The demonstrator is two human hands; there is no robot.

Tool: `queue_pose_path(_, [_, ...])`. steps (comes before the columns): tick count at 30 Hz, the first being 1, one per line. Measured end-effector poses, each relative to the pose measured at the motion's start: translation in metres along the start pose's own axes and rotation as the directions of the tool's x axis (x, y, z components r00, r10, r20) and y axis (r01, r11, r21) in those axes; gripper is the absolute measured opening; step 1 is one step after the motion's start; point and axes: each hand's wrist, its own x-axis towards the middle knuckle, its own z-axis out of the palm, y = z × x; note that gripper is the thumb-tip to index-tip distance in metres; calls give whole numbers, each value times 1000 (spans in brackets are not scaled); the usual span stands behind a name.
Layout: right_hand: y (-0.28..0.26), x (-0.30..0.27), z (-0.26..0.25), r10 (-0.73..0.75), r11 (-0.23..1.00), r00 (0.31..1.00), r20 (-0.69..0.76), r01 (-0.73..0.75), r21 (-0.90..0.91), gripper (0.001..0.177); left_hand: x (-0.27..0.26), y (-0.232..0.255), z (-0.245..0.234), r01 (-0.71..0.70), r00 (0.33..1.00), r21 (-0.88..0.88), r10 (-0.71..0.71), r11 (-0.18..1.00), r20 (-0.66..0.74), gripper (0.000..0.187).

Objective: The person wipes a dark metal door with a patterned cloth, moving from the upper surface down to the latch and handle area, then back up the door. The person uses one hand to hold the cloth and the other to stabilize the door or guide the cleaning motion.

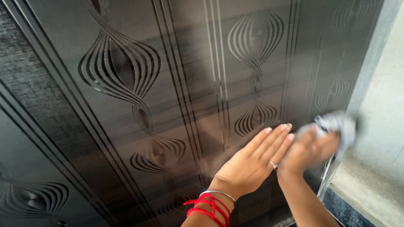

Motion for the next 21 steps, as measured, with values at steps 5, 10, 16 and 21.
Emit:
queue_pose_path(5, [-38, -1, -12, -274, 959, 962, -1, 273, -75, 51, -4, -13, -12, -11, 1000, 23, 11, 1000, 26, 69])
queue_pose_path(10, [-19, -39, -34, 736, 627, 662, 143, -746, 226, 48, -8, -19, -18, -53, 997, 93, 47, 994, 68, 70])
queue_pose_path(16, [64, -80, -44, 972, 169, 209, 112, -942, 289, 52, -32, 3, -6, -64, 997, 15, 63, 998, 49, 65])
queue_pose_path(21, [116, -145, -33, 996, 57, 75, 57, -962, 266, 55, -61, 11, -3, -166, 980, 27, 162, 986, 117, 64])
